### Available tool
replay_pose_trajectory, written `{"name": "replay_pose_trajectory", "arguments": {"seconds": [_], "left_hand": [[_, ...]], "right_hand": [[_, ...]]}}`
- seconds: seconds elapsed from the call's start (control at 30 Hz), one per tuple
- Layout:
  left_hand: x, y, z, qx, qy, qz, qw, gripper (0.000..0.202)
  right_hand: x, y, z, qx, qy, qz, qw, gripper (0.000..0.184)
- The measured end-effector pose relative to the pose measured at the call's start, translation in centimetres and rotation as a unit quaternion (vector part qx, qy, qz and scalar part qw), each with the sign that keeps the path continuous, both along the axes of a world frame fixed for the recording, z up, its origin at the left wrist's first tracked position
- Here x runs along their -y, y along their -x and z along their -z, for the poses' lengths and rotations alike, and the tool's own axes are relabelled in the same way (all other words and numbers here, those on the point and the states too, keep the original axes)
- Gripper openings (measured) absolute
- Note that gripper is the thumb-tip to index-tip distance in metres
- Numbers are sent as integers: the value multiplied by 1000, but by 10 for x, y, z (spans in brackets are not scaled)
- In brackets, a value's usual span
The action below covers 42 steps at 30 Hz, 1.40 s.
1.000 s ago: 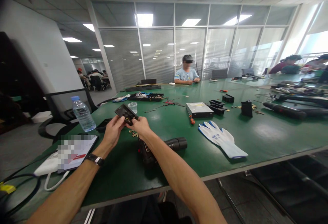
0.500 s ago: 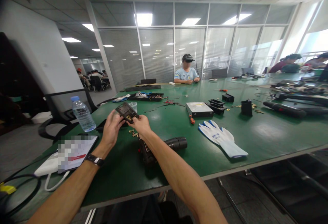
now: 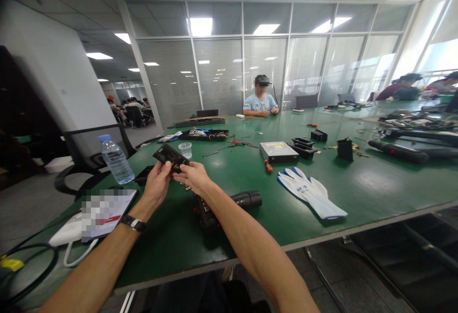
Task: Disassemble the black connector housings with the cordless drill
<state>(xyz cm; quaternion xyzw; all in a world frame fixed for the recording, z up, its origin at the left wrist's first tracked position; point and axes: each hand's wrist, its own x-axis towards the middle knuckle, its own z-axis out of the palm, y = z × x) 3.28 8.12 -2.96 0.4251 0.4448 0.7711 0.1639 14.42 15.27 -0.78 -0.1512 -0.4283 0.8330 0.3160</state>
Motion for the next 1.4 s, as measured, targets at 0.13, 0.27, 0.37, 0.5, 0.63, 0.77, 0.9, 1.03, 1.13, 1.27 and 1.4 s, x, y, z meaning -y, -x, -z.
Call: {"name": "replay_pose_trajectory", "arguments": {"seconds": [0.13, 0.27, 0.37, 0.5, 0.63, 0.77, 0.9, 1.03, 1.13, 1.27, 1.4], "left_hand": [[0, -1, -2, 34, 6, 24, 999, 45], [1, -3, -3, 36, 3, 22, 999, 46], [1, -4, -4, 30, 1, 20, 999, 47], [2, -4, -4, 24, -4, 16, 1000, 45], [2, -4, -5, 23, -3, 16, 1000, 45], [1, -4, -4, 15, 0, 14, 1000, 46], [0, -3, -3, -4, 1, 9, 1000, 44], [4, -4, -5, -65, 14, -21, 998, 48], [8, -5, -9, -139, 31, -44, 989, 49], [10, -6, -11, -186, 51, -69, 979, 47], [10, -5, -10, -175, 37, -84, 980, 45]], "right_hand": [[-1, -1, 0, 1, 6, -2, 1000, 12], [-3, -1, 0, 0, 6, -6, 1000, 11], [-4, 0, 1, -3, 9, -2, 1000, 12], [-4, 0, 2, -9, 13, -6, 1000, 14], [-4, -2, 1, -19, 17, -4, 1000, 13], [-4, -4, -2, -21, 24, -11, 999, 10], [-3, -4, -4, -20, 34, -12, 999, 4], [-1, -4, -4, -17, 48, -24, 998, 10], [1, -4, -6, -14, 63, -30, 997, 13], [2, -5, -8, -18, 70, -33, 997, 12], [1, -5, -7, -27, 71, -45, 996, 14]]}}
